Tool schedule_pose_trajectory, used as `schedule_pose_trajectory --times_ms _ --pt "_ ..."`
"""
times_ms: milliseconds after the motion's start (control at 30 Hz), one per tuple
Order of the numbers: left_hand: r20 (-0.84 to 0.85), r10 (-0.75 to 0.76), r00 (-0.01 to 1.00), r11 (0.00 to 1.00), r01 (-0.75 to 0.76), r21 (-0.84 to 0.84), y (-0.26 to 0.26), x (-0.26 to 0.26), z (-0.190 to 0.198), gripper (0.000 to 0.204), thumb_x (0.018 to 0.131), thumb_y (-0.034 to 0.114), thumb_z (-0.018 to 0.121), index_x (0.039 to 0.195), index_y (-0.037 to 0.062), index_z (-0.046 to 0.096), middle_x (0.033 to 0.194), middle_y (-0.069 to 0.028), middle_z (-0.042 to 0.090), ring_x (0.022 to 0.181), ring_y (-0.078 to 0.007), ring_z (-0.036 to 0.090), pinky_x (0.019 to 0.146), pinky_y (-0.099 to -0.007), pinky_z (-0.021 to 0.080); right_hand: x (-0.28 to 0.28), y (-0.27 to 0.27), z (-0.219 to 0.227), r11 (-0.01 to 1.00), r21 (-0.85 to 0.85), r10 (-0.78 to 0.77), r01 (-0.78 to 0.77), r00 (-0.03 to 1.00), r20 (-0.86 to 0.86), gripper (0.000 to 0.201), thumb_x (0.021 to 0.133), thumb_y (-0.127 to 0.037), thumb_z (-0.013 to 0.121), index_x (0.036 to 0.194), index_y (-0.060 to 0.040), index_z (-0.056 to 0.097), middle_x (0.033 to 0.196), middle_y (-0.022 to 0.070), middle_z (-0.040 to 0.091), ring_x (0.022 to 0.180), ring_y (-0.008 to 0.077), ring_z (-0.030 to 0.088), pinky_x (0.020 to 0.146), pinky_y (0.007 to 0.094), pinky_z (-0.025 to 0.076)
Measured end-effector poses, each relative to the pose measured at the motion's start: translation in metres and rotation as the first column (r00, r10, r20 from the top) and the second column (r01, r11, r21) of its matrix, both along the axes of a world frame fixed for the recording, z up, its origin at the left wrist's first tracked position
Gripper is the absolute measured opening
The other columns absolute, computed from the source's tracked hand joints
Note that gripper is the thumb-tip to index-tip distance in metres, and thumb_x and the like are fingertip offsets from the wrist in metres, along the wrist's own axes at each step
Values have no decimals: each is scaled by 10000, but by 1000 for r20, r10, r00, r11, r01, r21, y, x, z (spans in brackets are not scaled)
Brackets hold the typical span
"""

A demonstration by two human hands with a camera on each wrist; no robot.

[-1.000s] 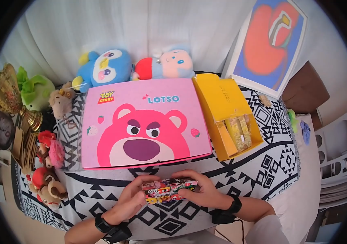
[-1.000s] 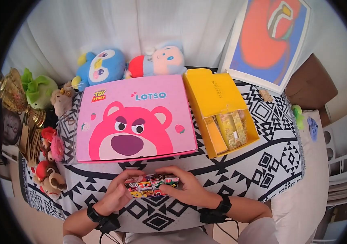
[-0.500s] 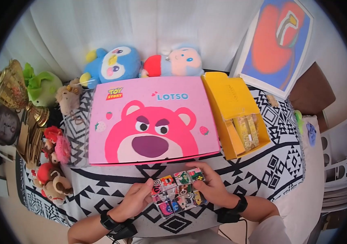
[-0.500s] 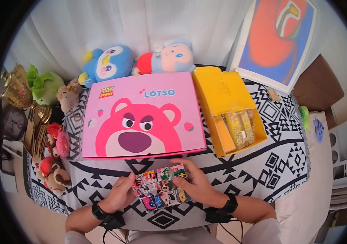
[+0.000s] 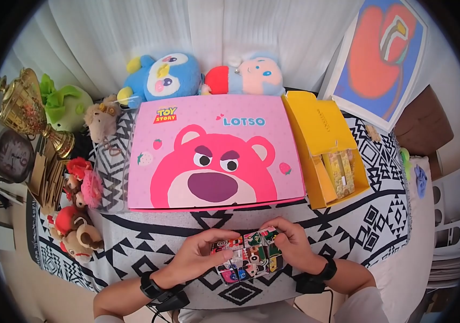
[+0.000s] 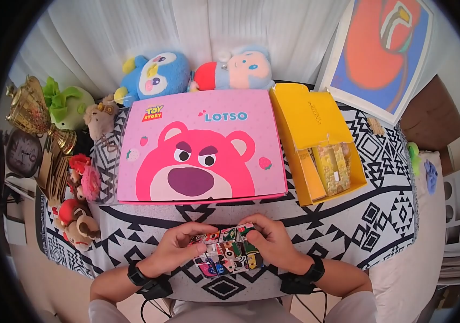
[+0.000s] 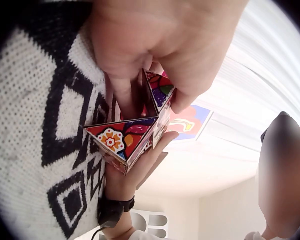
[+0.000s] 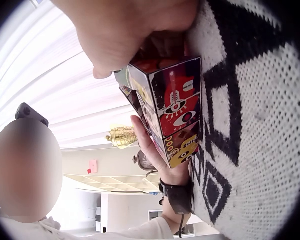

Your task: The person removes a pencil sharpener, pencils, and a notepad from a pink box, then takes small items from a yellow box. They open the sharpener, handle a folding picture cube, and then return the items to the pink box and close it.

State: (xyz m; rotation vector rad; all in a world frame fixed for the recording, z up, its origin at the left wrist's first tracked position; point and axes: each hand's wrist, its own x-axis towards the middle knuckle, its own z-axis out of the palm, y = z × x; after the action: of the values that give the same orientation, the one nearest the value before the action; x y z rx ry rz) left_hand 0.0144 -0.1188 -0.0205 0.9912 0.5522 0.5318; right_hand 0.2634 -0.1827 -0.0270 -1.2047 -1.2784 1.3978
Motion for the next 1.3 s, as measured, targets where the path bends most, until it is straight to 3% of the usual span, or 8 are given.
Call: schedule_pose_trajectory --times_ms 167,333,500,733,867,1100,1233,1300 --pt "-99 -5 995 1000 6 11 0 -2 3 308 986 150 534 1226 -43 553 1176 -92 603 1042 -100 569 899 -265 468 -7 4 5 996 -52 56 -70 971 -234 605 910 -397 642 1319 -7 427 1177 131 591 1052 162 575 906 293 458" --pt "-63 95 994 995 -96 -9 -1 -3 -1 364 1039 255 412 1194 -35 567 1088 -64 623 984 -78 565 862 -241 457 -6 13 19 912 299 231 -282 953 196 959 756 -343 812 1464 -58 232 1449 162 303 1289 237 404 1035 377 368" --pt "-58 107 993 984 -114 -136 0 -4 -3 425 1046 300 376 1201 -54 553 1098 -78 619 982 -93 565 881 -254 445 -13 9 12 936 228 281 -268 960 -24 1170 645 27 847 1517 -163 90 1454 185 269 1349 278 358 1063 384 378" --pt "14 -5 1000 944 9 -331 5 -7 -3 597 1036 412 311 1152 -135 521 1075 -225 621 891 -276 669 724 -421 590 -9 12 11 925 326 129 -196 968 217 812 680 -65 849 1362 -65 409 1297 150 440 1211 248 483 984 349 439" --pt "99 73 992 997 -71 -22 0 1 -11 703 984 554 329 1287 -75 414 1250 -204 500 1095 -297 585 851 -436 564 -10 11 12 948 296 45 -117 970 241 579 688 -139 859 1157 -26 538 1139 124 532 1065 225 553 917 323 456" --pt "41 -12 999 1000 12 -16 3 -2 0 504 853 8 685 1289 -22 433 1229 -98 477 1171 -167 502 950 -351 494 -6 5 4 983 181 -20 -4 991 132 455 757 -238 827 1021 5 547 1006 92 584 927 162 574 810 279 455" --pt "70 -39 997 997 34 69 1 -2 -1 499 863 45 690 1286 -29 436 1226 -81 481 1150 -170 512 941 -335 493 -4 0 9 999 40 24 -28 993 112 446 811 -249 784 1063 11 523 1026 83 597 925 132 568 819 268 449" --pt "25 -53 998 991 50 121 1 -1 -1 503 870 72 691 1293 -27 439 1232 -80 481 1153 -165 509 906 -325 514 -12 1 11 992 -16 -129 128 986 -108 513 841 -259 752 1167 16 465 1081 97 592 977 117 551 834 260 440"
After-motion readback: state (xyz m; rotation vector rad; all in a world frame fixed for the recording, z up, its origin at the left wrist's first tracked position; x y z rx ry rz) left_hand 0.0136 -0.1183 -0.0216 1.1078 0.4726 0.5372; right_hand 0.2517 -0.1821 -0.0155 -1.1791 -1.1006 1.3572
